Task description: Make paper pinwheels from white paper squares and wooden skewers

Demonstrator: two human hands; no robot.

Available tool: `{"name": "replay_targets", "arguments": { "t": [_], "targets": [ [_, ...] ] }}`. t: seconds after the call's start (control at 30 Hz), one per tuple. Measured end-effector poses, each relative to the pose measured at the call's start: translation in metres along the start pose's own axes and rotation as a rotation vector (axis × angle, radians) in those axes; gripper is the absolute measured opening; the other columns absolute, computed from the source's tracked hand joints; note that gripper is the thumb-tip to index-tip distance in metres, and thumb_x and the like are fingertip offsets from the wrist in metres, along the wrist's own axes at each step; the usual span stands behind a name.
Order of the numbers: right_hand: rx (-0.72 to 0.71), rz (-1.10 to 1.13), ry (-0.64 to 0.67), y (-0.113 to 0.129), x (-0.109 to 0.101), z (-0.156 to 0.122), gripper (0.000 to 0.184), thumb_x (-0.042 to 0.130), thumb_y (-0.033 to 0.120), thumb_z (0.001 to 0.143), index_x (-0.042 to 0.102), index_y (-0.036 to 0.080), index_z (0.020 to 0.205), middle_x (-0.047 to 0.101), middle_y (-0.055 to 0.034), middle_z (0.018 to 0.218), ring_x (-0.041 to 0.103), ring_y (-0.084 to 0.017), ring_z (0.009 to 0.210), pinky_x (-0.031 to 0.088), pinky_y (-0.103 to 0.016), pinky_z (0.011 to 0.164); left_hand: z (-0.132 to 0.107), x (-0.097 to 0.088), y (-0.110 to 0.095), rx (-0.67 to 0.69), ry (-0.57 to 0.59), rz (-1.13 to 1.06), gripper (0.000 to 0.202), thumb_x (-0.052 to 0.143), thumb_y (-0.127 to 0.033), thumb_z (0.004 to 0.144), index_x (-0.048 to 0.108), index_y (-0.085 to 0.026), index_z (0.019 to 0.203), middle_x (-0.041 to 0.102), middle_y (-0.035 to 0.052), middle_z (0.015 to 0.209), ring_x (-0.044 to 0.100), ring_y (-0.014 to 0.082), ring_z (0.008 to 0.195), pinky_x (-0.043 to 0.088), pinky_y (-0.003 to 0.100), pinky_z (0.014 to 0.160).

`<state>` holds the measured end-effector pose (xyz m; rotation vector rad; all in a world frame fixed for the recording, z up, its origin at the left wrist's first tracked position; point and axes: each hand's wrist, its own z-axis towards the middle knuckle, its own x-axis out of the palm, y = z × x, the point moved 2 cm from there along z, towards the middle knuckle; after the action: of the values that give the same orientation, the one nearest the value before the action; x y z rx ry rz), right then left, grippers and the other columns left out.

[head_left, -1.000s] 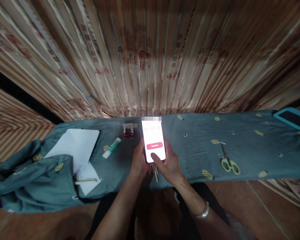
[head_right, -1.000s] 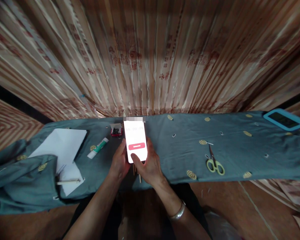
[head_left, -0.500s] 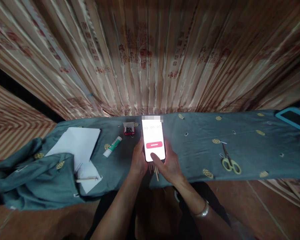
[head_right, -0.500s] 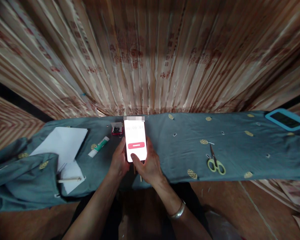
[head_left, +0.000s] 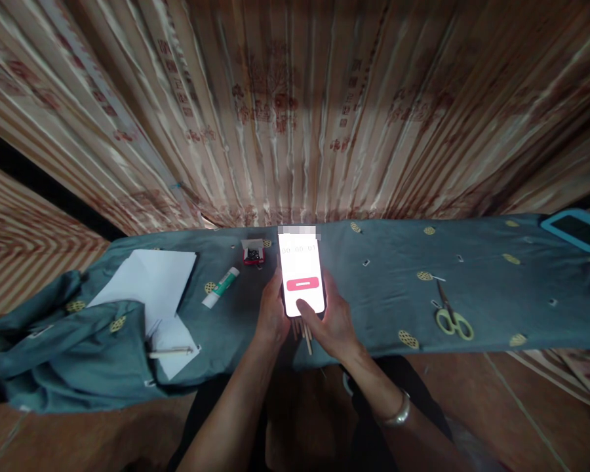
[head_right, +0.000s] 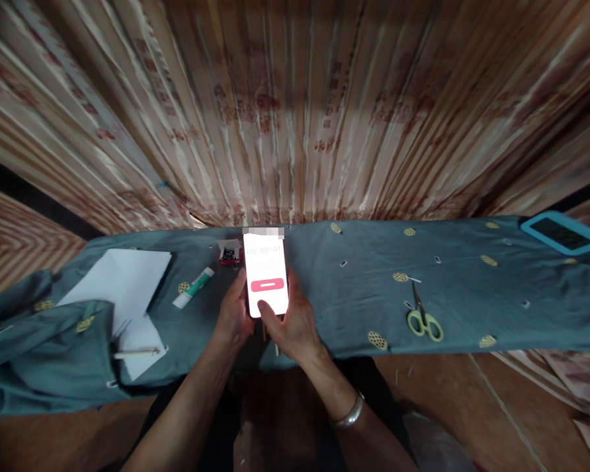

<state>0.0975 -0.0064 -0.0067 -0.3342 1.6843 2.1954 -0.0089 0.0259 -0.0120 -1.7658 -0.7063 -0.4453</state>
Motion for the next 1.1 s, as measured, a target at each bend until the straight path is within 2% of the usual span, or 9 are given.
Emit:
{"name": "replay_targets", "arguments": {
  "t": [0.2, 0.3, 0.43, 0.6, 0.73, 0.87, 0.97, 1.1],
  "targets": [
    [0.087, 0.012, -0.014, 0.004, 0.0, 0.002, 0.065, 0.067, 0.04, 0.08, 0.045, 0.017, 0.137, 0.07, -0.0119, 0.116, 0.069, -0.028, 0.099, 0.057, -0.041, 0.085, -0.001, 0.002, 0.003, -0.002, 0.036, -0.026, 0.037, 0.071, -0.048, 0.074, 0.073, -0.017, 0.095, 0.076, 0.0081, 0.104, 0.064, 0.0315, 0.114, 0.051, 0.042, 0.097],
    [0.115, -0.004, -0.047, 0.002, 0.002, 0.002, 0.075, 0.07, 0.042, 0.077, 0.042, 0.015, 0.14, 0.068, -0.0143, 0.12, 0.066, -0.031, 0.108, 0.054, -0.046, 0.092, -0.001, 0.004, 0.004, -0.019, 0.029, -0.065, 0.034, 0.073, -0.045, 0.072, 0.073, -0.018, 0.093, 0.077, 0.0079, 0.102, 0.064, 0.0313, 0.115, 0.051, 0.042, 0.098],
    [0.107, -0.062, -0.11, -0.007, 0.006, 0.0, 0.092, 0.076, 0.048, 0.07, 0.036, 0.011, 0.145, 0.057, -0.0212, 0.135, 0.055, -0.036, 0.125, 0.044, -0.054, 0.104, -0.001, 0.008, 0.006, -0.079, 0.019, -0.088, 0.031, 0.07, -0.043, 0.074, 0.073, -0.017, 0.092, 0.077, 0.0079, 0.1, 0.066, 0.0307, 0.113, 0.052, 0.042, 0.097],
    [0.1, -0.087, -0.123, -0.013, 0.009, 0.0, 0.091, 0.077, 0.044, 0.068, 0.038, 0.011, 0.144, 0.056, -0.0216, 0.137, 0.053, -0.036, 0.128, 0.043, -0.055, 0.106, 0.001, 0.008, 0.01, -0.134, 0.02, -0.113, 0.032, 0.066, -0.04, 0.077, 0.072, -0.015, 0.096, 0.077, 0.0083, 0.1, 0.068, 0.0295, 0.108, 0.052, 0.043, 0.097],
    [0.139, -0.069, -0.157, -0.014, 0.006, 0.0, 0.09, 0.076, 0.04, 0.068, 0.038, 0.014, 0.145, 0.06, -0.019, 0.133, 0.057, -0.034, 0.124, 0.046, -0.053, 0.104, 0.001, 0.009, 0.015, -0.102, 0.05, -0.092, 0.035, 0.072, -0.04, 0.072, 0.073, -0.014, 0.096, 0.077, 0.0092, 0.098, 0.067, 0.0305, 0.11, 0.051, 0.043, 0.099],
    [0.222, -0.032, -0.172, -0.014, -0.003, 0.0, 0.096, 0.077, 0.041, 0.064, 0.035, 0.013, 0.146, 0.064, -0.0182, 0.128, 0.064, -0.033, 0.114, 0.051, -0.05, 0.097, 0.0, 0.011, 0.019, -0.04, 0.095, -0.018, 0.043, 0.079, -0.046, 0.065, 0.074, -0.013, 0.091, 0.077, 0.0104, 0.094, 0.067, 0.0319, 0.109, 0.049, 0.043, 0.099],
    [0.256, -0.01, -0.169, -0.017, -0.015, 0.0, 0.1, 0.077, 0.041, 0.061, 0.035, 0.012, 0.146, 0.067, -0.0175, 0.123, 0.066, -0.033, 0.11, 0.054, -0.048, 0.092, -0.001, 0.008, 0.019, 0.009, 0.11, 0.032, 0.046, 0.08, -0.049, 0.064, 0.073, -0.016, 0.096, 0.076, 0.0098, 0.103, 0.066, 0.03, 0.112, 0.048, 0.041, 0.098],
    [0.246, 0.042, -0.172, -0.034, -0.051, 0.003, 0.095, 0.076, 0.044, 0.063, 0.036, 0.016, 0.145, 0.069, -0.0153, 0.12, 0.068, -0.031, 0.106, 0.055, -0.045, 0.089, 0.0, -0.003, 0.015, 0.02, 0.078, 0.099, 0.044, 0.081, -0.043, 0.065, 0.071, -0.021, 0.102, 0.072, 0.0104, 0.117, 0.059, 0.028, 0.123, 0.044, 0.04, 0.101]
  ]
}}
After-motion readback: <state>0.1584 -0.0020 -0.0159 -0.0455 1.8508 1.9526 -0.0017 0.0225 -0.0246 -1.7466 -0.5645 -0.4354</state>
